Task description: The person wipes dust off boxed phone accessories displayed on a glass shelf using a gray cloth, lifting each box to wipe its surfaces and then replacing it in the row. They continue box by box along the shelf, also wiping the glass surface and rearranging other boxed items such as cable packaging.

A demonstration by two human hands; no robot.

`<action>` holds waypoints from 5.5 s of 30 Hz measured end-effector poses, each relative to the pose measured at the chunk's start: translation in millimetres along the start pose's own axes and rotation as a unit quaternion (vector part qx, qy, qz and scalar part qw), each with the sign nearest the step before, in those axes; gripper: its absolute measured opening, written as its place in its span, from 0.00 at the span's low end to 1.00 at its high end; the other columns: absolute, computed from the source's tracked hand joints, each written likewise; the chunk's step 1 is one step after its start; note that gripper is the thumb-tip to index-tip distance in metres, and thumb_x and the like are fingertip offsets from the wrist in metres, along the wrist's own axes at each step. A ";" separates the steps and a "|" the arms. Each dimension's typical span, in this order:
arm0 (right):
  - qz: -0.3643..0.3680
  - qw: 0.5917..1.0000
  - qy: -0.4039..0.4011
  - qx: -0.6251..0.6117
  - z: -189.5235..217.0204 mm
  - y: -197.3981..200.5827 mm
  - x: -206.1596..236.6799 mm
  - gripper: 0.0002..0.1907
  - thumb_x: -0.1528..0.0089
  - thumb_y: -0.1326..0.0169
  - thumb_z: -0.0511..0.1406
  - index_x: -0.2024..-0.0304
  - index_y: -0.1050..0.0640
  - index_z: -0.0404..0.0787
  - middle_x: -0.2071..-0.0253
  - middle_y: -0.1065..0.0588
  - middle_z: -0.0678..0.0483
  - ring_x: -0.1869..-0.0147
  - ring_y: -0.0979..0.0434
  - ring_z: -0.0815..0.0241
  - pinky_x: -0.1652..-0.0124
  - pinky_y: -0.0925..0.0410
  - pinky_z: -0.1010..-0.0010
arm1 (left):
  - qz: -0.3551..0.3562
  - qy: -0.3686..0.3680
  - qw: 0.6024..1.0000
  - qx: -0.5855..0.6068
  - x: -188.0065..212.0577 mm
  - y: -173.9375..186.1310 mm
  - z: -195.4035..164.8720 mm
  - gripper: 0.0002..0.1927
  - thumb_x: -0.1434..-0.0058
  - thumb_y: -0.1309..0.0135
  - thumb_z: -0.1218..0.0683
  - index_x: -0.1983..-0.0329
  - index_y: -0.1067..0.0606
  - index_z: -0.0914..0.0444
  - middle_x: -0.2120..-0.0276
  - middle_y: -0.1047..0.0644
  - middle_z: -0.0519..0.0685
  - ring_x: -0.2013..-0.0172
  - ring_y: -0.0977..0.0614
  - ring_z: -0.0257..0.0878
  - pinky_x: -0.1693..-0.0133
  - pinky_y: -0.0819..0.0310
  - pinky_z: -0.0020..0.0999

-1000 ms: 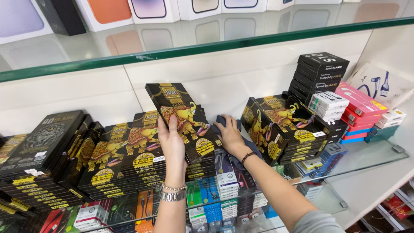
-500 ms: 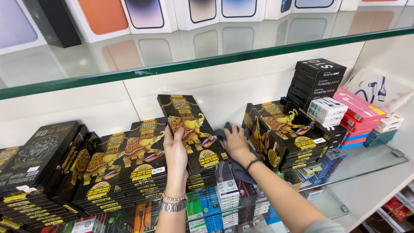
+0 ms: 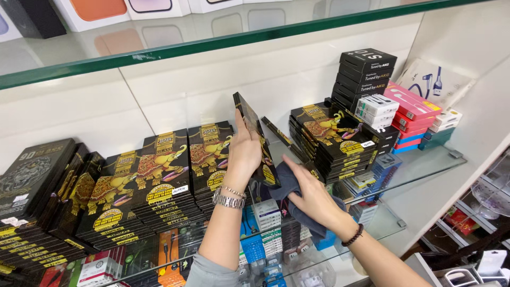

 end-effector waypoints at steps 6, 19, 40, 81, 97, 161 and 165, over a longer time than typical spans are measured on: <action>-0.081 0.995 -0.048 0.040 -0.1 10.6 -3.5 0.44 0.46 0.45 0.29 0.28 0.44 0.42 0.37 0.34 0.35 0.36 0.33 0.32 0.42 0.35 0.53 | -0.041 -0.037 0.994 -0.095 -27.9 -6.9 16.3 0.40 0.34 0.57 0.56 0.25 0.58 0.74 0.57 0.23 0.70 0.55 0.20 0.64 0.51 0.26 0.52; -0.099 0.993 -0.055 0.023 -17.4 3.9 -7.0 0.28 0.37 0.49 0.35 0.34 0.33 0.42 0.35 0.32 0.41 0.33 0.31 0.39 0.40 0.35 0.57 | -0.100 -0.101 0.922 -0.360 -20.1 -79.0 27.5 0.26 0.48 0.41 0.60 0.47 0.28 0.78 0.39 0.34 0.74 0.57 0.16 0.55 0.59 0.18 0.38; -0.024 0.989 -0.119 -0.090 -22.3 -4.5 -1.2 0.23 0.38 0.46 0.37 0.40 0.25 0.41 0.45 0.21 0.48 0.41 0.22 0.52 0.44 0.31 0.67 | -0.127 -0.155 0.867 -0.457 -19.6 -65.4 32.7 0.16 0.45 0.43 0.52 0.57 0.18 0.65 0.39 0.29 0.68 0.36 0.33 0.63 0.37 0.44 0.58; -0.244 0.945 -0.111 -0.188 -37.5 44.0 -89.2 0.25 0.32 0.48 0.41 0.35 0.34 0.40 0.44 0.23 0.46 0.42 0.22 0.54 0.43 0.31 0.62 | -0.009 -0.103 0.868 0.486 92.9 -84.9 7.7 0.24 0.27 0.56 0.52 0.33 0.33 0.69 0.43 0.22 0.51 0.45 0.21 0.36 0.42 0.29 0.31; -0.168 0.931 -0.076 -0.314 -9.1 35.3 -3.8 0.23 0.31 0.50 0.40 0.37 0.31 0.34 0.38 0.28 0.51 0.34 0.32 0.63 0.35 0.42 0.67 | 0.206 -0.013 0.696 0.688 33.4 -131.8 -10.0 0.37 0.29 0.60 0.34 0.28 0.35 0.63 0.36 0.27 0.51 0.38 0.25 0.41 0.36 0.34 0.37; 0.192 0.930 -0.148 0.278 -60.8 -58.9 -21.7 0.34 0.37 0.47 0.48 0.32 0.37 0.43 0.21 0.54 0.48 0.19 0.60 0.39 0.32 0.50 0.37 | 0.058 -0.175 0.943 -0.276 14.8 -27.9 51.5 0.31 0.28 0.69 0.40 0.32 0.33 0.63 0.28 0.43 0.63 0.28 0.44 0.56 0.30 0.61 0.57; 0.144 0.940 -0.143 0.273 -90.0 -76.4 -77.0 0.36 0.36 0.49 0.46 0.28 0.41 0.46 0.22 0.52 0.44 0.20 0.59 0.33 0.32 0.50 0.34 | 0.033 -0.189 0.946 -0.262 12.6 -25.1 50.0 0.30 0.29 0.67 0.41 0.34 0.30 0.63 0.30 0.39 0.63 0.29 0.41 0.57 0.30 0.58 0.55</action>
Point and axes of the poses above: each hand's wrist, its own x-axis away from the middle knuckle, its own y-axis out of the back of the hand, z = x × y, the point moved 3 cm from there along -x, towards the middle knuckle
